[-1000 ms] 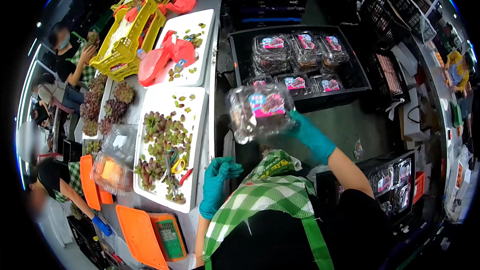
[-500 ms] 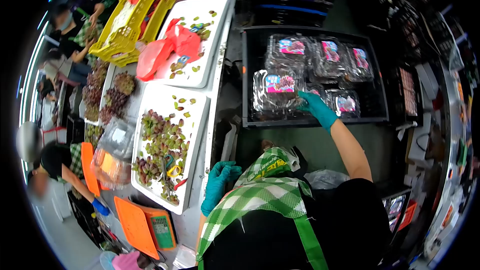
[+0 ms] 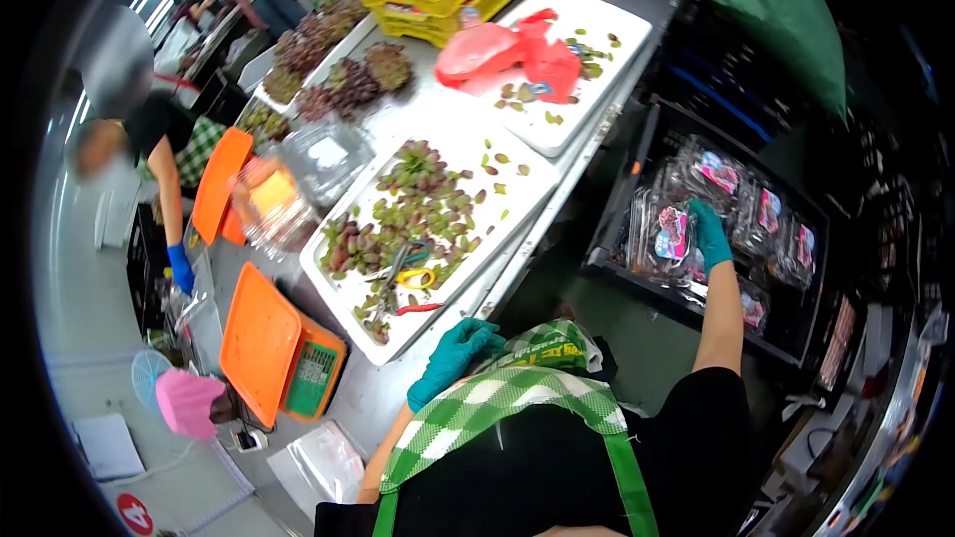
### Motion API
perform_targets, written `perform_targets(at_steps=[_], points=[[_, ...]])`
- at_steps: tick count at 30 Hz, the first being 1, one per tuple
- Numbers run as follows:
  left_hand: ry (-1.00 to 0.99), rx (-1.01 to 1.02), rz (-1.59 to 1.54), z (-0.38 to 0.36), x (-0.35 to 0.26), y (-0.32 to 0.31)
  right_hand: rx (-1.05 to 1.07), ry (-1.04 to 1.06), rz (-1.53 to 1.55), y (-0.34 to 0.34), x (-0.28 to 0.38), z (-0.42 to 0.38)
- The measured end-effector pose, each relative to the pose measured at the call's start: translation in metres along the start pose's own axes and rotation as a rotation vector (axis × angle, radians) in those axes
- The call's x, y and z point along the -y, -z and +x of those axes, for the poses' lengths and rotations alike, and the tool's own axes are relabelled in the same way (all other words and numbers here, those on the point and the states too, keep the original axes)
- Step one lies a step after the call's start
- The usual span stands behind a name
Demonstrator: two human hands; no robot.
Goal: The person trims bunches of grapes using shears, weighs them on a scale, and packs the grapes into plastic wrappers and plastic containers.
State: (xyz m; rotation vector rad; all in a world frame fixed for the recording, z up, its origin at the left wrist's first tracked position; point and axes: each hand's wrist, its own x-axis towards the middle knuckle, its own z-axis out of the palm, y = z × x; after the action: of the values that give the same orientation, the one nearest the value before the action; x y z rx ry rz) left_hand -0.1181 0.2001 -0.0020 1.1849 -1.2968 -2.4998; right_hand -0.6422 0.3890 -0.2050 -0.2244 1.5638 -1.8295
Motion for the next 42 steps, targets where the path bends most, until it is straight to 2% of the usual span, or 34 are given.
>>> perform_targets(at_steps=[1,4,6,7,8,9,10,12,13,14,15,17,18,19,20,21,22,23,26,27,32,34,36,39,42], points=[[-0.015,0.000,0.002,-0.003,-0.003,0.006,-0.178,0.015,-0.281,-0.022,-0.001,0.001],[-0.051,-0.015,0.011,-0.010,0.001,0.037,-0.348,0.055,-0.231,-0.076,0.011,-0.026],[-0.087,-0.020,0.006,-0.013,-0.001,0.055,-0.459,0.074,-0.593,-0.042,-0.018,-0.004],[-0.116,-0.040,0.023,-0.014,-0.004,0.060,-0.356,-0.215,-1.084,-0.050,0.020,-0.018],[-0.119,-0.061,0.013,-0.015,-0.013,0.062,-0.583,-0.091,-1.091,-0.060,0.007,-0.011],[-0.122,-0.066,0.021,-0.015,-0.024,0.064,-0.620,0.094,-1.157,-0.060,0.012,-0.001],[-0.123,-0.071,0.028,-0.013,-0.033,0.065,-0.651,0.280,-1.218,-0.095,0.041,-0.016],[-0.167,-0.053,-0.023,0.001,-0.047,0.071,-0.612,0.792,-1.261,-0.152,0.071,0.000],[-0.179,-0.040,-0.034,0.011,-0.060,0.071,-0.442,0.801,-1.031,-0.210,0.102,-0.008],[-0.191,-0.027,-0.046,0.023,-0.074,0.071,-0.332,0.944,-0.904,-0.243,0.111,0.013],[-0.288,-0.016,0.053,0.042,-0.082,0.078,-0.197,0.925,-0.892,-0.302,0.138,0.005],[-0.311,-0.085,0.050,0.064,-0.125,0.071,0.108,0.900,-0.630,-0.384,0.154,0.024],[-0.308,-0.121,0.050,0.075,-0.145,0.068,0.220,0.967,-0.664,-0.415,0.153,0.042],[-0.346,-0.100,0.025,0.092,-0.162,0.070,0.334,0.850,-0.550,-0.455,0.159,0.044],[-0.383,-0.115,0.009,0.111,-0.175,0.075,0.413,0.871,-0.541,-0.484,0.151,0.067],[-0.404,-0.142,0.008,0.127,-0.191,0.079,0.549,0.782,-0.453,-0.511,0.142,0.088],[-0.422,-0.165,0.005,0.142,-0.204,0.082,0.581,0.763,-0.528,-0.536,0.143,0.091],[-0.459,-0.200,0.001,0.159,-0.210,0.086,0.594,0.855,-0.577,-0.556,0.146,0.097],[-0.432,-0.199,0.058,0.181,-0.230,0.085,0.423,1.219,-0.881,-0.574,0.142,0.161],[-0.445,-0.151,-0.010,0.189,-0.227,0.085,0.362,1.181,-0.885,-0.570,0.145,0.179],[-0.296,-0.198,0.017,0.200,-0.229,0.084,0.015,1.066,-0.802,-0.549,0.206,0.259],[-0.244,-0.234,0.023,0.203,-0.238,0.080,-0.101,1.311,-0.834,-0.558,0.256,0.296],[-0.198,-0.254,-0.001,0.204,-0.244,0.074,-0.100,1.422,-0.962,-0.579,0.301,0.340],[-0.090,-0.316,-0.026,0.206,-0.253,0.061,-0.187,1.445,-1.417,-0.616,0.322,0.434],[-0.118,-0.327,-0.032,0.208,-0.257,0.053,-0.341,1.256,-1.954,-0.645,0.319,0.479]])
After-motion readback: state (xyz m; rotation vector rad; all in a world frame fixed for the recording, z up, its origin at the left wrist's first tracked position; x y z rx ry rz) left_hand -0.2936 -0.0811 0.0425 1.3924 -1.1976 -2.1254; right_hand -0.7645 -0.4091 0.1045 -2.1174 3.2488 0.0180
